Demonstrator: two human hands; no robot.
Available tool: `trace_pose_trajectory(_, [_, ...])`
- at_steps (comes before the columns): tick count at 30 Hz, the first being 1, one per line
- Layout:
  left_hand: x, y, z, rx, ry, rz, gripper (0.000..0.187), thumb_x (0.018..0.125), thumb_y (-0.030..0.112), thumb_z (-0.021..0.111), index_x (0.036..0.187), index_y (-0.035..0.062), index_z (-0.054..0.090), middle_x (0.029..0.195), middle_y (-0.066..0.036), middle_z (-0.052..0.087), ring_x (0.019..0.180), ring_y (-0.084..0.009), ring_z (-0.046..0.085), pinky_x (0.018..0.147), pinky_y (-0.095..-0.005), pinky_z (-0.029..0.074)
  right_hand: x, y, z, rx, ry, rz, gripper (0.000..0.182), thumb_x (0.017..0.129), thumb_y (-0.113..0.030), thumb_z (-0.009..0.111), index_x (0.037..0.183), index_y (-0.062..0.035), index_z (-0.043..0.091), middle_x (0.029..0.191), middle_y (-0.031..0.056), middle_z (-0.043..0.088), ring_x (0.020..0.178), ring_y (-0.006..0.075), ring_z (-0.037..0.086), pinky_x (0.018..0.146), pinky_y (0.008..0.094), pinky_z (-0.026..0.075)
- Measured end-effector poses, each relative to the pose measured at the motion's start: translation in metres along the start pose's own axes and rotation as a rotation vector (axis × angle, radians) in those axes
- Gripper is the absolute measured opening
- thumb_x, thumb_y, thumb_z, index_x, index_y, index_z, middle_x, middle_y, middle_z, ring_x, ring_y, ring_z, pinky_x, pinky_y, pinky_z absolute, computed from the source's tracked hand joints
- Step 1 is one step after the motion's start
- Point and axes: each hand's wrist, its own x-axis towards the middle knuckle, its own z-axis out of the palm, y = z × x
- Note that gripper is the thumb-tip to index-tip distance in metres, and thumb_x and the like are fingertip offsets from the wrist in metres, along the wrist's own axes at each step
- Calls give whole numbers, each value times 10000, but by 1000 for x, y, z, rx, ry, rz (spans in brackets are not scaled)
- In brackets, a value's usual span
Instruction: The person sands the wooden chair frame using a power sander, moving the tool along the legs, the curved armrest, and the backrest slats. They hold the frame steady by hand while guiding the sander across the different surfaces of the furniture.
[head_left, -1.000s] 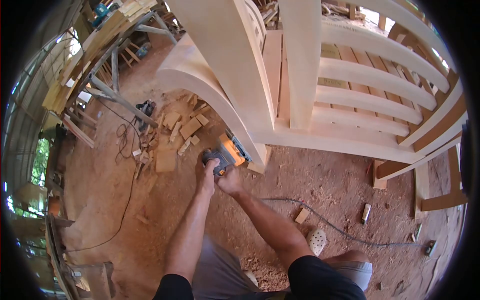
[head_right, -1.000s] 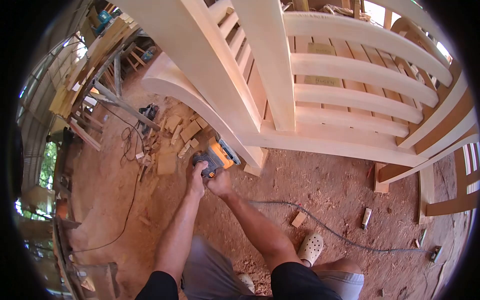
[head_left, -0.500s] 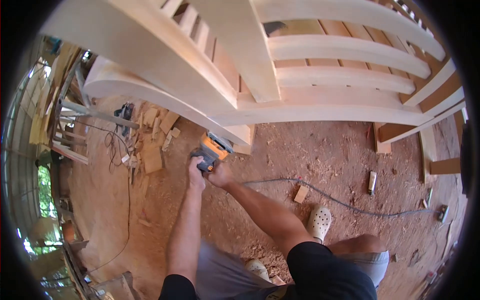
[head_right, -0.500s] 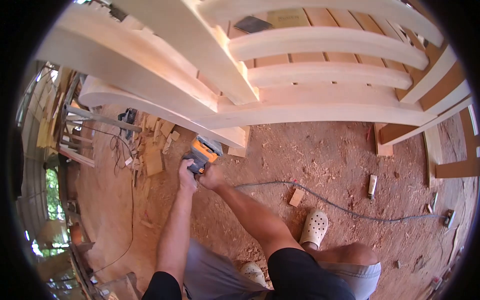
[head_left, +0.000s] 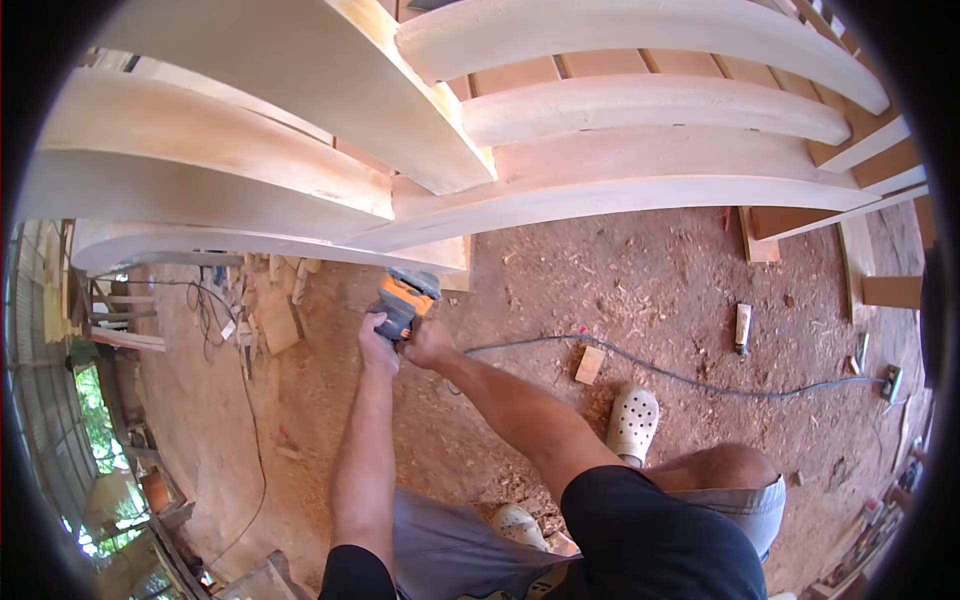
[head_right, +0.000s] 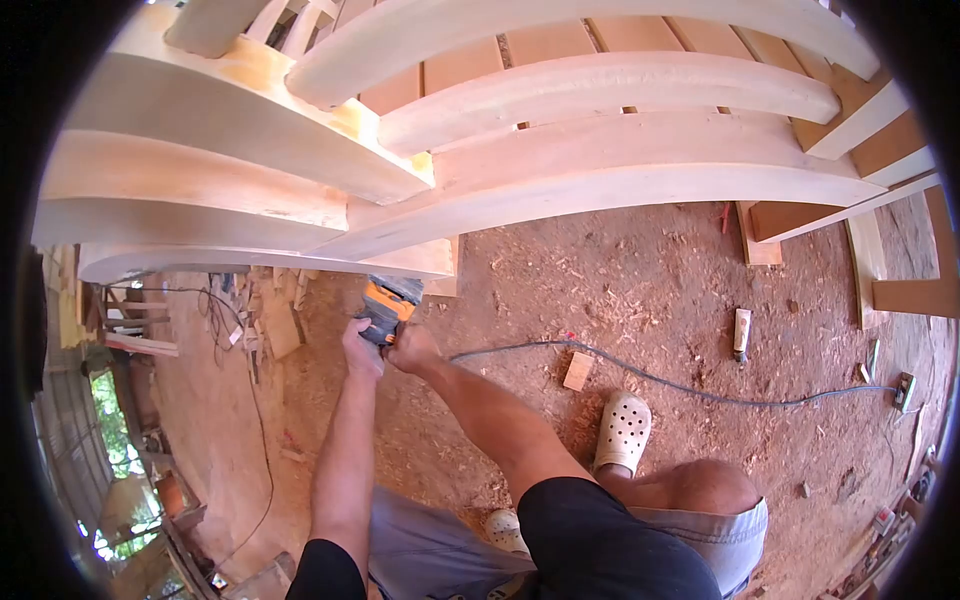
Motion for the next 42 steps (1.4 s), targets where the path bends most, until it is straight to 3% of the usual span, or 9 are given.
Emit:
trace_pose_trajectory(2, [2,-6,6,6,45,-6,347,832,273,607,1111,69,631,1071,-87,701,1018,-275,673,947,-410,521,4,8,2,-50,-13,-4,548,770,-413,771,1055,51,712,989,299,743,934,442,741,829,517,601])
trace_pose_trajectory(8, [28,-22,-9,-48,41,-49,296,812,256,603,1052,83,605,1042,-97,684,992,-308,664,936,-454,527,19,17,9,-189,-69,40,472,828,-413,683,1016,16,747,1028,259,761,971,403,749,876,490,606])
trace_pose_trajectory(11, [30,-24,-7,-25,54,-64,361,808,267,601,1109,70,633,1059,-84,696,1015,-278,671,954,-418,524,23,23,13,-185,-66,54,470,834,-405,683,1032,16,750,1053,256,761,990,397,748,891,490,603])
trace_pose_trajectory(20, [46,-43,-17,-36,40,-96,295,783,267,628,1012,81,625,1003,-79,674,969,-284,657,942,-427,515,27,35,7,-206,-125,74,468,842,-376,679,1089,15,753,1119,259,752,1054,412,733,938,496,590])
trace_pose_trajectory(32, [66,-54,-32,-60,52,-109,325,818,305,601,1033,64,636,1027,-119,706,969,-332,691,940,-471,545,27,30,4,-128,-101,123,439,833,-265,674,1132,53,715,1167,294,725,1072,430,723,940,517,588])
trace_pose_trajectory(42, [67,-53,-28,-81,45,-176,299,820,315,624,1014,88,641,1017,-100,712,969,-315,695,942,-458,543,24,17,-5,-91,-120,263,439,864,-234,652,1201,42,710,1231,281,719,1143,407,717,973,502,584])
